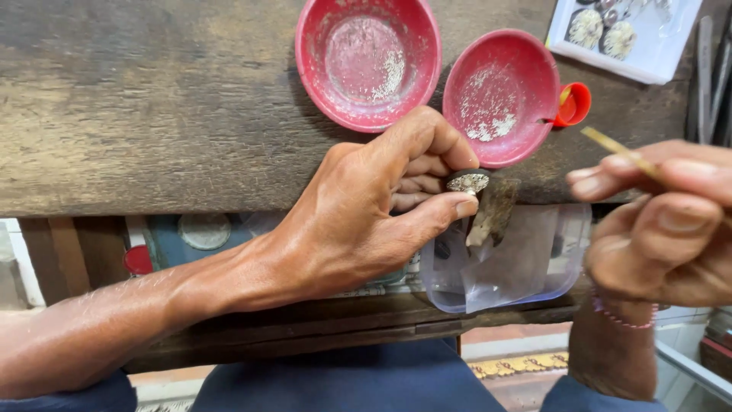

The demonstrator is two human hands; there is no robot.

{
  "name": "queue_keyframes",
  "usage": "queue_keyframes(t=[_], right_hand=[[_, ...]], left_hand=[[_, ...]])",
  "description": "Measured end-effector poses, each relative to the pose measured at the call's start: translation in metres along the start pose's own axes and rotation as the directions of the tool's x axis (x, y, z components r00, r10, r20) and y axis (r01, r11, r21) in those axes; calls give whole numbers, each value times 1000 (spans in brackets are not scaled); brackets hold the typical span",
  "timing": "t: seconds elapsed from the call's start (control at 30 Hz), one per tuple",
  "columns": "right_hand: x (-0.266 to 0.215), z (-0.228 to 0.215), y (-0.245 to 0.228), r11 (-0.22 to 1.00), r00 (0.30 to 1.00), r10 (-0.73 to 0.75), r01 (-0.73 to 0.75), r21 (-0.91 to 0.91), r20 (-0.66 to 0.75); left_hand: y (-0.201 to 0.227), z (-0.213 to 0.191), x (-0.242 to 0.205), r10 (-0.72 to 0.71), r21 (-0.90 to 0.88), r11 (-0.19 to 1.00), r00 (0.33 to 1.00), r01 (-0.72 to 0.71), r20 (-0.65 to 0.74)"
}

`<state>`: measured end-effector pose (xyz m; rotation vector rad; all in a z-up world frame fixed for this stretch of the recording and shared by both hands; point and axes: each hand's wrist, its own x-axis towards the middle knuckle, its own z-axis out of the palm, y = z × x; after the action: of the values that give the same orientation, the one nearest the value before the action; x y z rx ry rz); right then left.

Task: Applying tiny silver granules to a jewelry piece using a thin wooden tool to create a decorative pattern.

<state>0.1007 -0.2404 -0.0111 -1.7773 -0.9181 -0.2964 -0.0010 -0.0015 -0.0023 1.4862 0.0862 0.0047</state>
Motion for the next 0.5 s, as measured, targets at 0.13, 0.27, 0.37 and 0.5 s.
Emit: queue_keyframes(t=[0.13, 0.27, 0.37, 0.5], right_hand=[[32, 6, 23, 987, 979, -133, 118, -106, -152], [26, 8, 34, 988, 978, -83, 56, -142, -193], [25, 7, 41, 989, 972, -76, 46, -139, -223], [28, 1, 29, 981, 989, 18, -45, -187, -144]], left_hand=[[4, 0, 1, 12, -10, 1000, 1000, -12, 11], [4, -3, 0, -19, 13, 1000, 1000, 19, 0], [5, 2, 1, -26, -40, 999, 1000, 26, -4], [3, 5, 6, -125, -48, 991, 992, 124, -16]])
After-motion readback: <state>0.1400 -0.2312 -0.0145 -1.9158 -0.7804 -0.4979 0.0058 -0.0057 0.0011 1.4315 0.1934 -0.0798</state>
